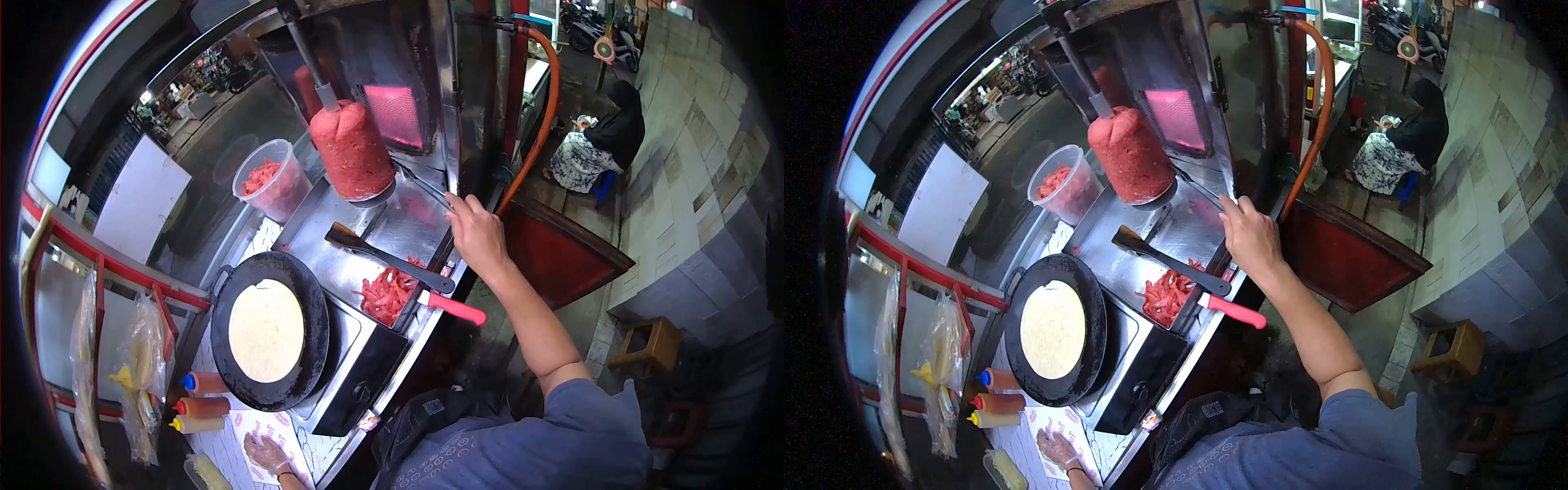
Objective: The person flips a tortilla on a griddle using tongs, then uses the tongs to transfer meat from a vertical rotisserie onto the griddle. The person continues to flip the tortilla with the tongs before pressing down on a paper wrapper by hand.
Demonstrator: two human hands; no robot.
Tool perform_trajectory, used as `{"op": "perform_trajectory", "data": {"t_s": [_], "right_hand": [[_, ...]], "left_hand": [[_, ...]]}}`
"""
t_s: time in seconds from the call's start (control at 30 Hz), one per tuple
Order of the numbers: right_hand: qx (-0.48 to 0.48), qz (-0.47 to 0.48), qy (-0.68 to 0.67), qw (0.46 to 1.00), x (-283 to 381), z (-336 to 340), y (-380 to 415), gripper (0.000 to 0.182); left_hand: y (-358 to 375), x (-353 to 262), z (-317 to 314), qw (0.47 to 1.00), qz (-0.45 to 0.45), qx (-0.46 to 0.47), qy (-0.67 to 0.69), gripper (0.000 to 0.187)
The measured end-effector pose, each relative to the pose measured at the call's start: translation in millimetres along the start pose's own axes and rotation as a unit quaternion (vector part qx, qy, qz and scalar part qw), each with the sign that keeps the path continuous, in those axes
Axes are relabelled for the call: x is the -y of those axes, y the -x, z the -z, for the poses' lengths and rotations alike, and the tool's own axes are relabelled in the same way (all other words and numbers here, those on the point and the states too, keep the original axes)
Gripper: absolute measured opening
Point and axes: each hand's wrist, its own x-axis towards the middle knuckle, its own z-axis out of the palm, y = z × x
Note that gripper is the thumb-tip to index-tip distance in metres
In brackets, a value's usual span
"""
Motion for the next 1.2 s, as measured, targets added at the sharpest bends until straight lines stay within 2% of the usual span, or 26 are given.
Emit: {"op": "perform_trajectory", "data": {"t_s": [0.13,0.23,0.27,0.3,0.33,0.4,0.43,0.47,0.57,0.6,0.7,0.73,0.9,1.03,1.2], "right_hand": [[-0.018,-0.003,0.010,1.000,13,8,6,0.031],[-0.043,0.015,-0.080,0.996,40,14,17,0.034],[-0.033,0.031,-0.086,0.995,60,18,22,0.034],[0.021,0.048,-0.126,0.991,83,24,27,0.034],[0.077,0.065,-0.165,0.981,104,26,34,0.034],[0.121,0.111,-0.193,0.967,137,20,49,0.034],[0.104,0.153,-0.222,0.957,157,16,56,0.034],[0.129,0.142,-0.271,0.943,169,3,69,0.033],[0.250,0.215,-0.103,0.939,198,-5,90,0.033],[0.220,0.207,-0.153,0.941,201,-12,95,0.032],[0.175,0.160,-0.168,0.957,223,-5,105,0.031],[0.217,0.190,-0.085,0.954,224,-1,108,0.031],[0.231,0.153,-0.019,0.961,244,2,129,0.032],[0.158,0.145,-0.034,0.976,263,1,144,0.031],[0.177,0.144,-0.032,0.973,285,1,170,0.031]], "left_hand": [[2,5,-2,1.000,-0.016,-0.011,-0.001,0.058],[0,-14,6,1.000,0.008,0.006,0.028,0.053],[0,-21,10,0.998,0.025,0.005,0.051,0.050],[3,-10,2,0.999,-0.016,-0.012,0.033,0.046],[3,-14,3,0.998,-0.009,-0.012,0.068,0.042],[3,-21,8,0.997,0.015,-0.009,0.076,0.040],[2,-15,6,0.998,-0.011,-0.001,0.054,0.039],[-1,-27,15,0.996,0.017,-0.003,0.084,0.039],[-5,-39,27,0.995,0.024,-0.002,0.093,0.038],[-7,-40,29,0.994,0.023,0.005,0.104,0.038],[-7,-39,31,0.992,0.019,0.003,0.128,0.038],[-7,-40,34,0.988,0.027,0.005,0.152,0.038],[-7,-38,38,0.979,0.005,0.019,0.203,0.041],[-5,-36,37,0.972,-0.006,0.036,0.232,0.042],[-1,-30,31,0.967,-0.035,0.041,0.249,0.042]]}}
